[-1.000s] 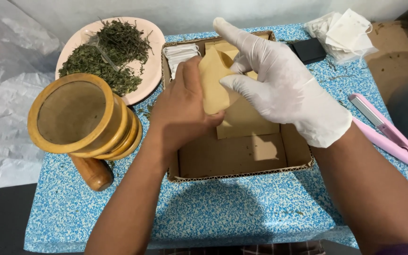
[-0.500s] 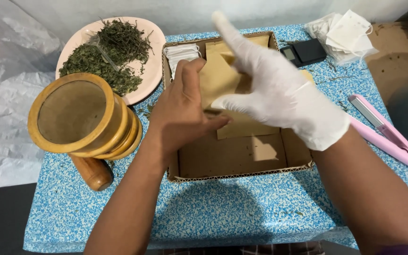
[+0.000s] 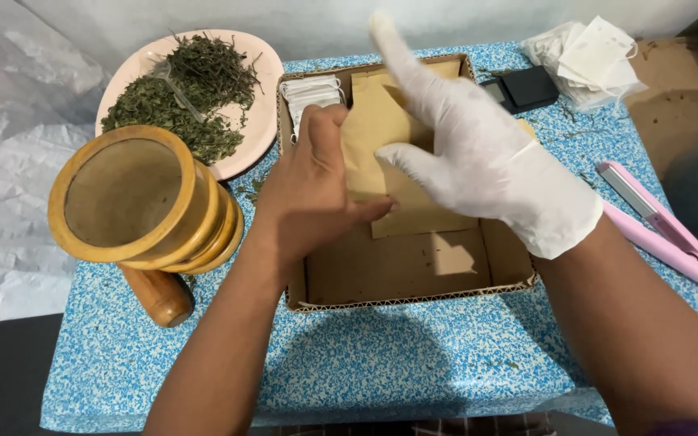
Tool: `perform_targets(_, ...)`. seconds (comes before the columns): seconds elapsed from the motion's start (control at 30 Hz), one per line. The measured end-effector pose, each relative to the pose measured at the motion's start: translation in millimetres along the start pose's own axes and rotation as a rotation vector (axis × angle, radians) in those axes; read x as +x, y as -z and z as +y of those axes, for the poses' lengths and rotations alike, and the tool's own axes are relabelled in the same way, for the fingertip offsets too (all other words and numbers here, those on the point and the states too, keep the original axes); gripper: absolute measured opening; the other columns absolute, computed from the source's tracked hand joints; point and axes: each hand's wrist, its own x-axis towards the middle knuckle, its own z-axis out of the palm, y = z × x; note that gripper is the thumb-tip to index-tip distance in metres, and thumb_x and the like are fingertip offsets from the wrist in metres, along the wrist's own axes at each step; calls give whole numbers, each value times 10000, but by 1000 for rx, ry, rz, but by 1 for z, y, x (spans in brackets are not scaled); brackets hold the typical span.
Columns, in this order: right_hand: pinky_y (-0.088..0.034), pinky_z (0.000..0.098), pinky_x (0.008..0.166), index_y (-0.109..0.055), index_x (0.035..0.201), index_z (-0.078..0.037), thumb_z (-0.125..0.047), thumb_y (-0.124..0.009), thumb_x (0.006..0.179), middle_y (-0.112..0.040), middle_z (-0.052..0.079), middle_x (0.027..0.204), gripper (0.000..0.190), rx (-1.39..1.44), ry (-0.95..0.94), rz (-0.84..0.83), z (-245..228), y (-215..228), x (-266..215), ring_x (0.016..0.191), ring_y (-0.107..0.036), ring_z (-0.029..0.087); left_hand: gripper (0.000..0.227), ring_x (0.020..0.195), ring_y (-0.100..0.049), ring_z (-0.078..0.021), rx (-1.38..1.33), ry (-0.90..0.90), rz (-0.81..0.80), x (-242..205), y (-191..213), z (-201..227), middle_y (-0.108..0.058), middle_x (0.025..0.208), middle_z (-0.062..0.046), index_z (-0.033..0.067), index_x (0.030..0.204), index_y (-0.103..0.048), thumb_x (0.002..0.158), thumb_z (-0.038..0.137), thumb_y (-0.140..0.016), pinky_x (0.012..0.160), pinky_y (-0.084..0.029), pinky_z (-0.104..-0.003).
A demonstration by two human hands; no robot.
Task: The person places small white tea bags into a brown paper envelope and then uses a pink handheld heat sealer to seal the top of the envelope.
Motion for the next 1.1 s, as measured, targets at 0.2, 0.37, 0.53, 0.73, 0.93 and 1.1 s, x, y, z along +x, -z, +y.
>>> perform_targets(0.2,-447,240,803,-327,1589,-201,-118,-784,831,-606,-22,883,889,-45,-99,218,1,3,-7,850,-571,75,1005,1001,-616,-398,10,38,-11,1,2,2,-529,1190,-185,32,1254,-351,673,797,-649,713,-488,-517)
perform_targets(0.37,-409,241,1023,-276,1593,-171,-85,-740,826,-635,-77,782,900,-17,-66,135,2,3,-4,835,-601,29,1033,1172,-536,-327,-77,-75,102,-2,8,5,-489,1309,-184,5,1323,-359,655,699,-733,979,-426,-434)
perform_targets(0.53,-417,273,825,-250,1607,-126,-53,-684,836,-614,-45,734,888,-95,16,65,2,6,-6,713,-478,137,984,1038,-496,-202,-422,-8,138,-9,16,7,-464,1171,-78,86,1386,-332,646,547,-789,916,-466,-339)
perform_targets(0.73,-303,415,1005,-197,1618,-190,-184,-683,931,-579,-18,842,841,-293,4,-39,14,18,-15,847,-545,209,497,965,-568,-160,-438,-194,254,0,23,9,-549,1087,-34,169,1241,-572,817,253,-817,796,-463,-282)
perform_targets(0.93,-330,420,1010,-229,1601,-215,-109,-721,879,-710,-107,875,880,-318,94,-25,15,32,-23,866,-584,195,156,800,-616,-160,-369,-391,207,12,26,21,-686,933,-40,93,998,-704,882,173,-769,742,-496,-296)
perform_targets(1.1,-329,346,945,-308,1579,-258,-127,-709,862,-679,-73,892,831,-287,31,-40,27,25,-32,834,-571,166,80,698,-611,-87,-411,-187,18,13,22,25,-689,796,22,122,903,-673,866,109,-743,635,-512,-245)
